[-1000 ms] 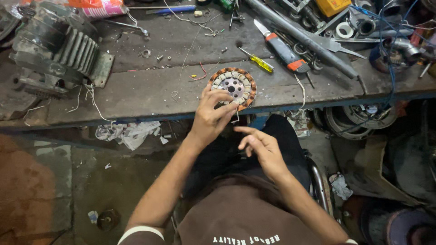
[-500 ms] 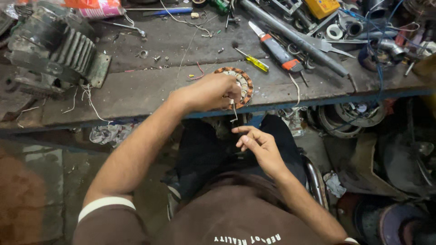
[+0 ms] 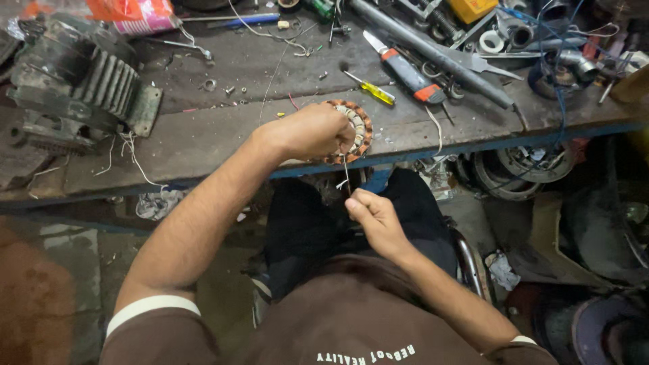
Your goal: The person works on a circular electrical component, likely a motor stator, by hand. They insert and adjust wires into the slots of the component, using pliers to cut a wire. The task involves careful manipulation of the wires and the component.
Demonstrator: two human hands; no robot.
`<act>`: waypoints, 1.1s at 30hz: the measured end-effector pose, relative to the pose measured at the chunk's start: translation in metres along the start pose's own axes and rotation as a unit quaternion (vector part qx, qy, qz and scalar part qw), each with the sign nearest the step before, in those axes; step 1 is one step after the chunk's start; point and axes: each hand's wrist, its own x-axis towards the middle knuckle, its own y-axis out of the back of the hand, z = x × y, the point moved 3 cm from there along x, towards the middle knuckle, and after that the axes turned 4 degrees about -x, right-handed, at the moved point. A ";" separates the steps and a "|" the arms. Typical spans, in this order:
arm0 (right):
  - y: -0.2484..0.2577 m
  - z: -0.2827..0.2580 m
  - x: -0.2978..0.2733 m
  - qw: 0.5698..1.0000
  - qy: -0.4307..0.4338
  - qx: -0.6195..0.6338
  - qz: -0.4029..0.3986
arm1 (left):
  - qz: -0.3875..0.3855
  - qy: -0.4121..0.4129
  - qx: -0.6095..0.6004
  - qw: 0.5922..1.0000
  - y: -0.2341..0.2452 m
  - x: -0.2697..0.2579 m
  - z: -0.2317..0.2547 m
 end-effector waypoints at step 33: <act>0.003 0.004 0.002 0.991 0.002 0.121 0.061 | 0.292 -0.087 -0.024 0.952 -0.037 -0.059 0.005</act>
